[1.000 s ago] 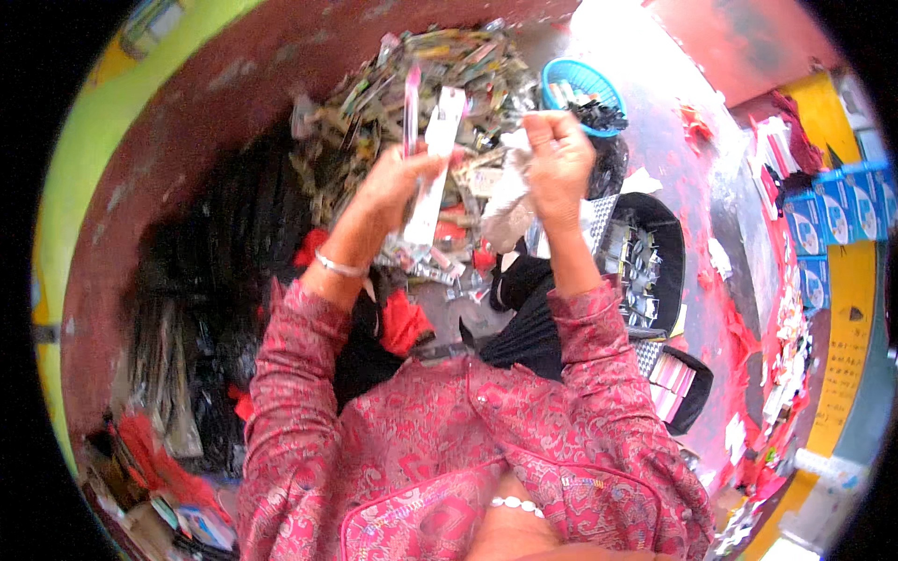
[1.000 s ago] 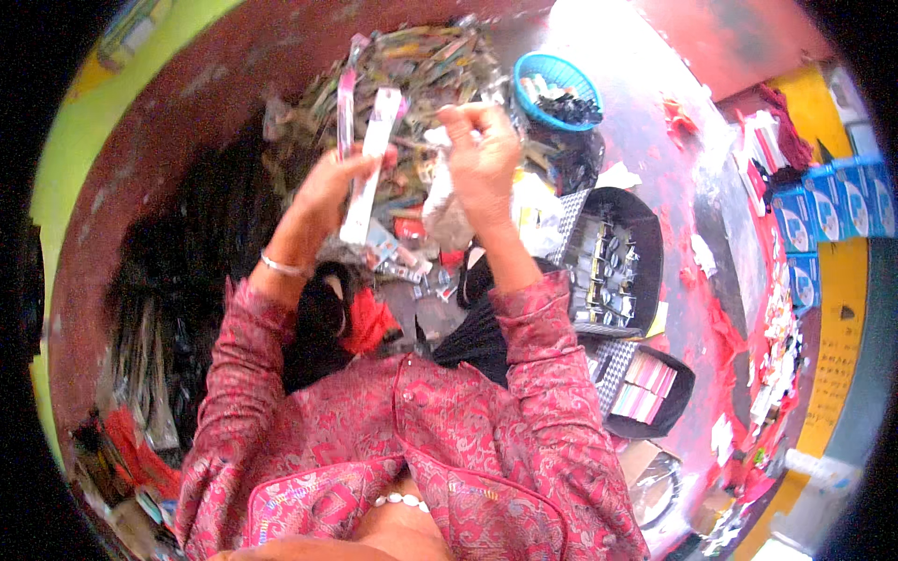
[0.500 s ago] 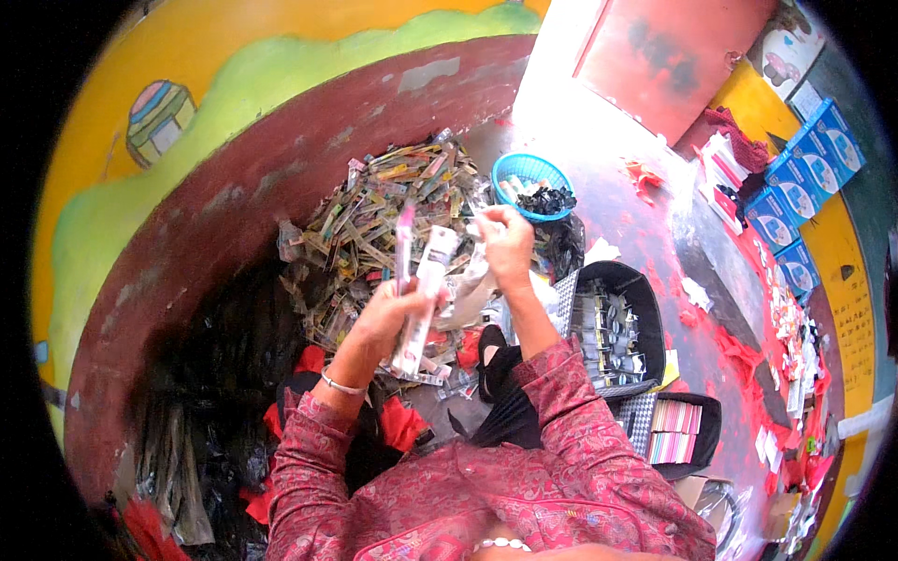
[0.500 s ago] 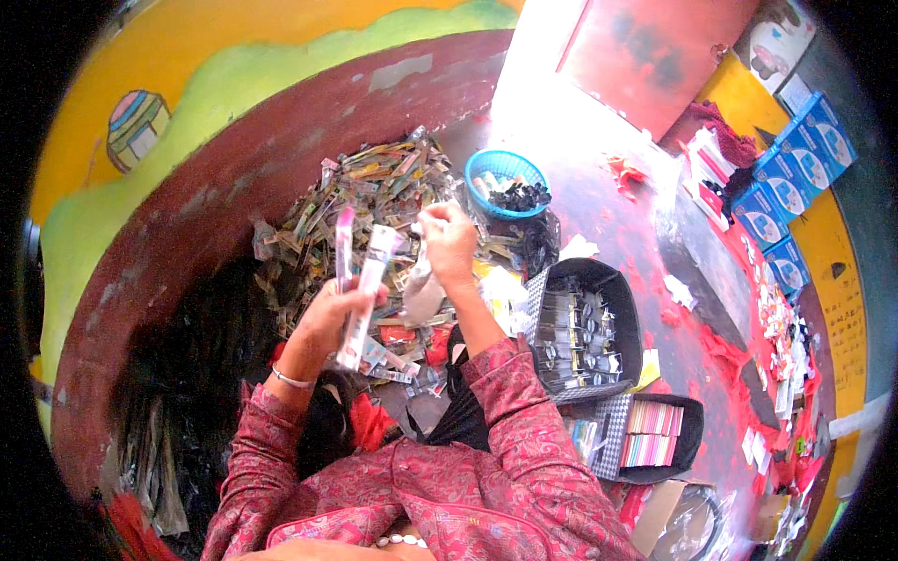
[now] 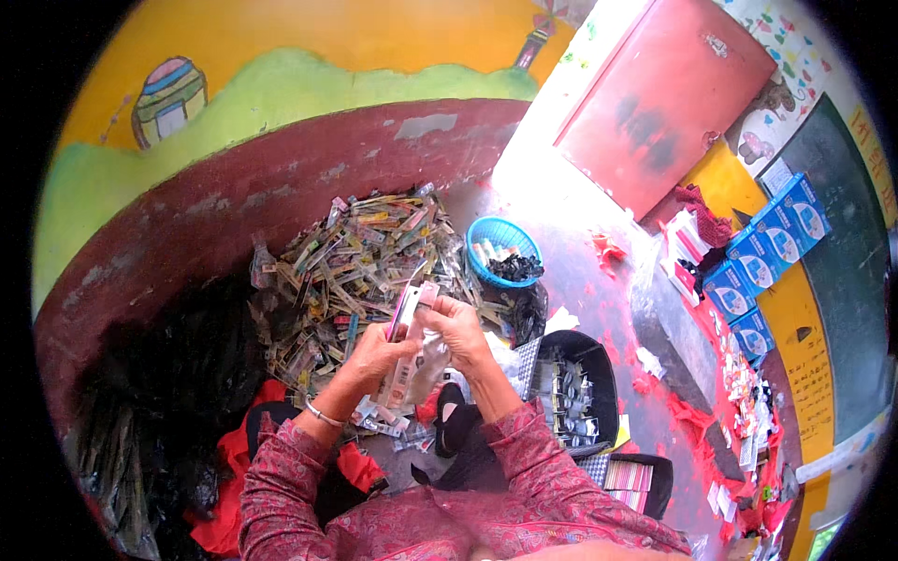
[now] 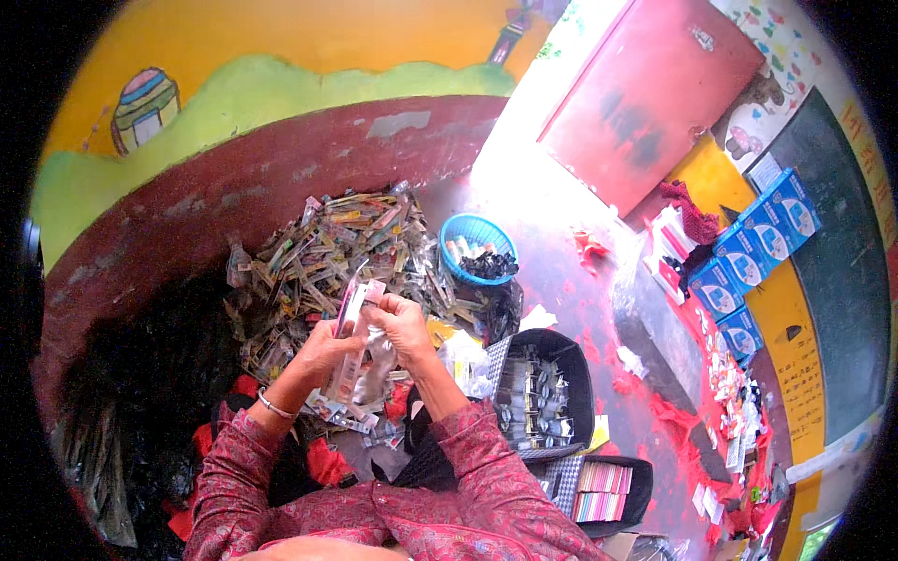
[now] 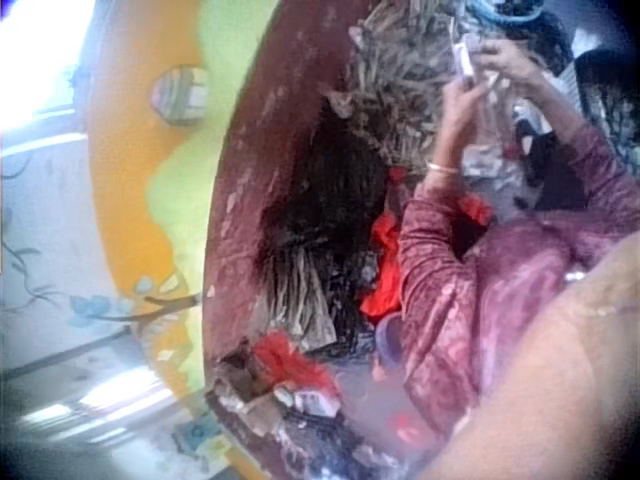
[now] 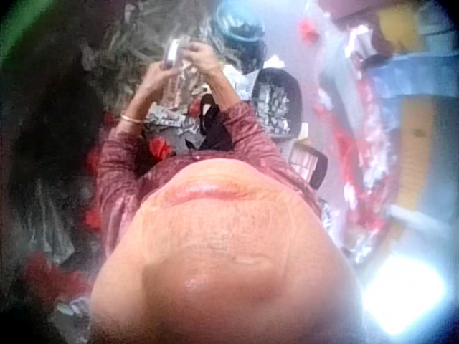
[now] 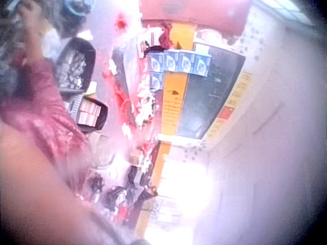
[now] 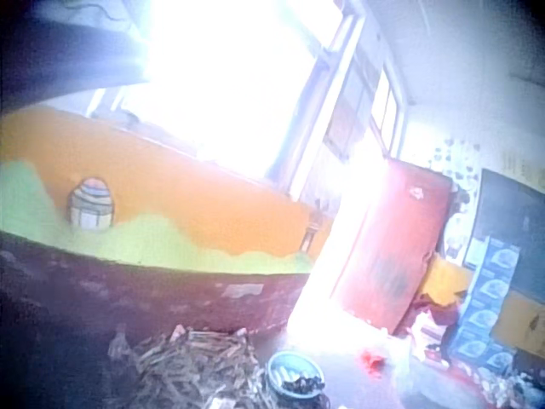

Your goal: The person sits on the floor and sorts through small packaged items, picking them up, inspecting them, and placing them into a plastic bag. The person handles multiple items one by one, occasionally adjusting the bag or the pile of items.

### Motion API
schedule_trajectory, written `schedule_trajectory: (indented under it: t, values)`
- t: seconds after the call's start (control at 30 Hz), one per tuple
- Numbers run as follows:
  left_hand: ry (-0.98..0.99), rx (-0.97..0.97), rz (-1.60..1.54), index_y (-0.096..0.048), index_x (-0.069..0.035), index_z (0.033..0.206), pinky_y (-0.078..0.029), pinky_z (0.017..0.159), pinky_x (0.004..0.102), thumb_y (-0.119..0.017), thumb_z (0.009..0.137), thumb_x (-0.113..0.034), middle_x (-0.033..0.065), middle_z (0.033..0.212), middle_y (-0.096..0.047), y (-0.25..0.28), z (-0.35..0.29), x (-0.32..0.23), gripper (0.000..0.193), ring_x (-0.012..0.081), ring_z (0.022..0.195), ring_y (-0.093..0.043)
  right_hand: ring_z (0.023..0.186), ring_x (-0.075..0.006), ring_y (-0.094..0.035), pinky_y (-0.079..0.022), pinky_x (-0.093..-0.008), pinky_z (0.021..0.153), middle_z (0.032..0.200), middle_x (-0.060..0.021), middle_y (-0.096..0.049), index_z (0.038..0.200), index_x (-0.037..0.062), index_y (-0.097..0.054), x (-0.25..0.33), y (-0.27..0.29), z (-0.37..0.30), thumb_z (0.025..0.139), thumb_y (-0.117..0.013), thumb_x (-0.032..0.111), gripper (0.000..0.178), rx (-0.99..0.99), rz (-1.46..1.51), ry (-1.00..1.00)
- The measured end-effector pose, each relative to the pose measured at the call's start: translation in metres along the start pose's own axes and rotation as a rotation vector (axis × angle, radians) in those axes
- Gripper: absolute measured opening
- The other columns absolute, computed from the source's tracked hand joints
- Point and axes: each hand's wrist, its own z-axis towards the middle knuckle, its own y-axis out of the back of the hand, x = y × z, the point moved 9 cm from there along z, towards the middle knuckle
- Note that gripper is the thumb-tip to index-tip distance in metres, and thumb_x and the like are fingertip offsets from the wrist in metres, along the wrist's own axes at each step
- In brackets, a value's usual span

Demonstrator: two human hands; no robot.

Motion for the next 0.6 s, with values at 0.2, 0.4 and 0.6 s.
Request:
schedule_trajectory:
  t: [0.2, 0.4, 0.6]
  values:
    - [0.029, 0.11, 0.083, -0.06, -0.002, 0.081, -0.039, 0.055, 0.022, -0.06, 0.072, -0.013, -0.0011, 0.069, -0.055, -0.007, -0.007, -0.012, 0.015, 0.0075, 0.059, -0.05, 0.064, -0.0073, -0.053, -0.043, -0.0232, 0.061, 0.071, -0.0023, -0.059, 0.076, 0.0007, -0.06, -0.001, 0.007, 0.0, 0.071, -0.061, 0.007, 0.009, -0.036, 0.086, -0.083]
    - [0.081, 0.104, -0.139, -0.059, -0.002, 0.091, -0.042, 0.058, 0.0219, -0.063, 0.07, -0.018, 0.0008, 0.076, -0.056, 0.006, -0.022, -0.007, 0.027, 0.0094, 0.064, -0.051, 0.057, -0.0141, -0.052, -0.046, -0.0301, 0.053, 0.066, -0.0028, -0.055, 0.074, 0.0048, -0.058, 0.019, 0.088, 0.017, 0.07, -0.061, 0.006, 0.005, -0.514, 0.382, 0.108]
    - [0.168, 0.035, -0.171, -0.058, -0.001, 0.096, -0.04, 0.063, 0.0191, -0.063, 0.069, -0.018, -0.0003, 0.075, -0.054, 0.001, -0.021, 0.001, 0.032, 0.0067, 0.069, -0.049, 0.061, -0.0086, -0.051, -0.043, -0.0226, 0.055, 0.07, -0.0011, -0.054, 0.079, 0.0038, -0.055, 0.055, 0.02, -0.019, 0.075, -0.058, 0.008, 0.007, -0.271, 0.04, 0.362]
